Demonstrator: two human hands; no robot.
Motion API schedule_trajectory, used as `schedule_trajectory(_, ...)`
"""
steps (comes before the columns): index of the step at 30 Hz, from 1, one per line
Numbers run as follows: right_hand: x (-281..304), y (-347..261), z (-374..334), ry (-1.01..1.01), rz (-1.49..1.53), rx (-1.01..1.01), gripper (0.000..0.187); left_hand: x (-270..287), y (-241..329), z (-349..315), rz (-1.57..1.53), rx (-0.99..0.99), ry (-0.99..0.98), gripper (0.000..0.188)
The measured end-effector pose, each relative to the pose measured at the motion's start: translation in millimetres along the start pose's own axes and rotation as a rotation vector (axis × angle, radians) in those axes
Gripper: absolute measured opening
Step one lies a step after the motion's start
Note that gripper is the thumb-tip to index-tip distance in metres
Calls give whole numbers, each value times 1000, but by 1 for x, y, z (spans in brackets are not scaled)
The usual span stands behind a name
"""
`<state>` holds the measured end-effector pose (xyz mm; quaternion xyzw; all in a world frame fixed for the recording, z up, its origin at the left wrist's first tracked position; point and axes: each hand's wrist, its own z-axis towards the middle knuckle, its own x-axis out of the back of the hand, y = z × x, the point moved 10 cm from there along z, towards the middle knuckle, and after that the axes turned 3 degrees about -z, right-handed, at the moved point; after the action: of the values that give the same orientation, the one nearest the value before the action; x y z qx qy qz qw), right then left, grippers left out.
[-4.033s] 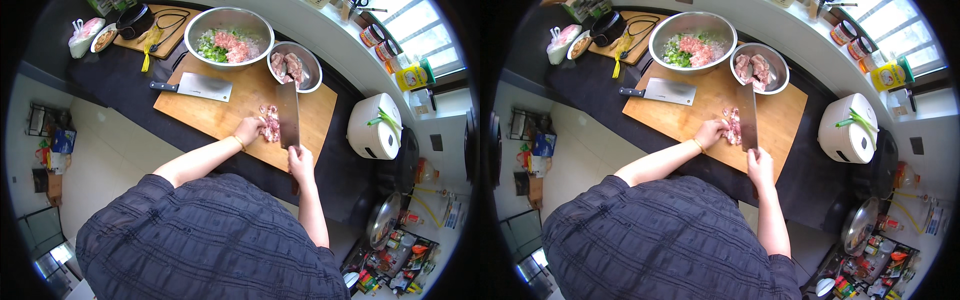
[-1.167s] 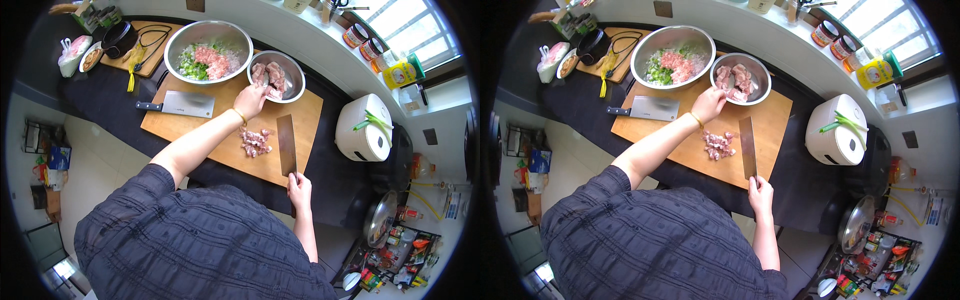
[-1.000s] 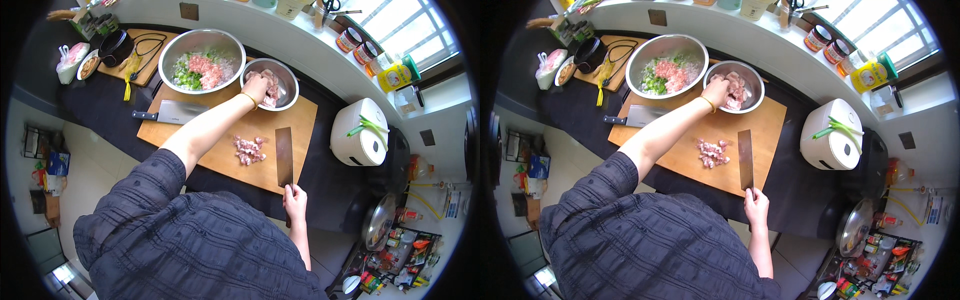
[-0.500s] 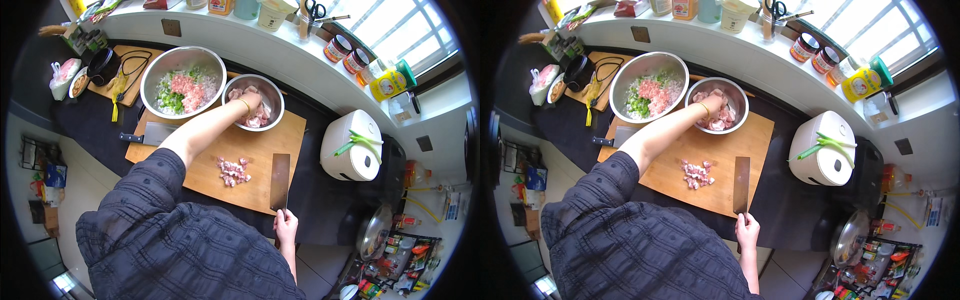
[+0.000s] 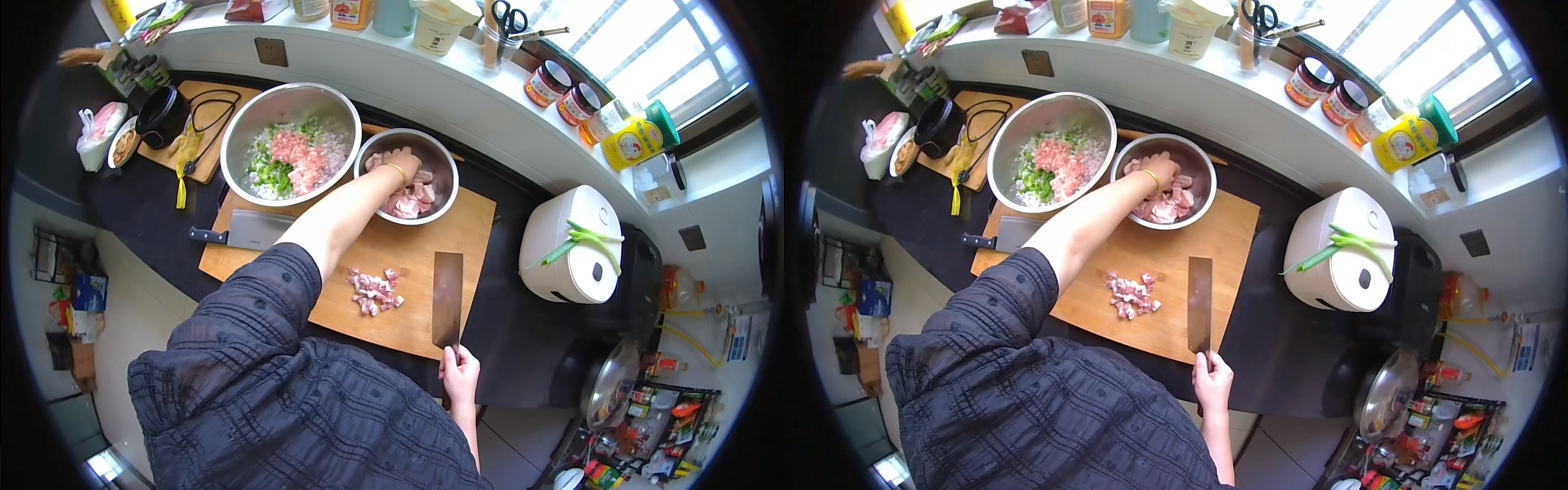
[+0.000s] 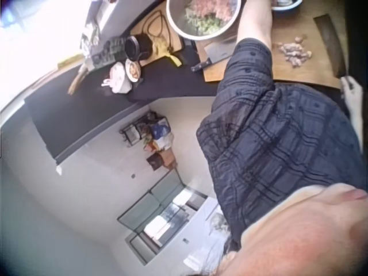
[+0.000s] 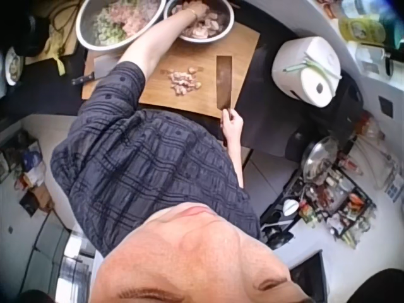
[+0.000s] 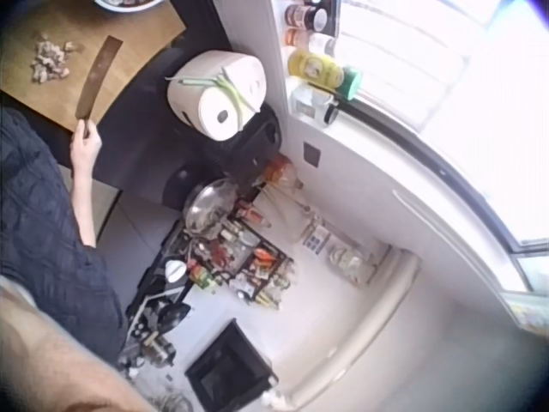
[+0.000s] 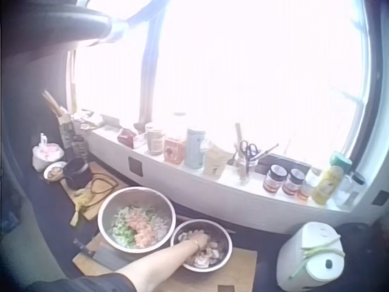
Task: The person chops pieces of raw meat into smaller cubes on a wooden cutting board using a cleaver. They periodically transfer the chopped meat into a metal bowl. Later, they use two knives simultaneously to mince the meat further.
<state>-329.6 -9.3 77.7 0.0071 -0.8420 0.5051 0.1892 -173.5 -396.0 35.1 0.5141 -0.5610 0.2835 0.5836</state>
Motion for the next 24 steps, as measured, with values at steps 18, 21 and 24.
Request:
schedule_trajectory(18,-9,-2,-13,-10,0,41,28,89,-23,-70,-1072,-88,44,16)
schedule_trajectory(21,-18,0,-16,-69,-2,37,27,71,-30,-111,-1041,-118,-81,17)
schedule_trajectory(24,-29,-2,-19,-104,-18,22,26,38,-37,-169,-492,-120,-59,12)
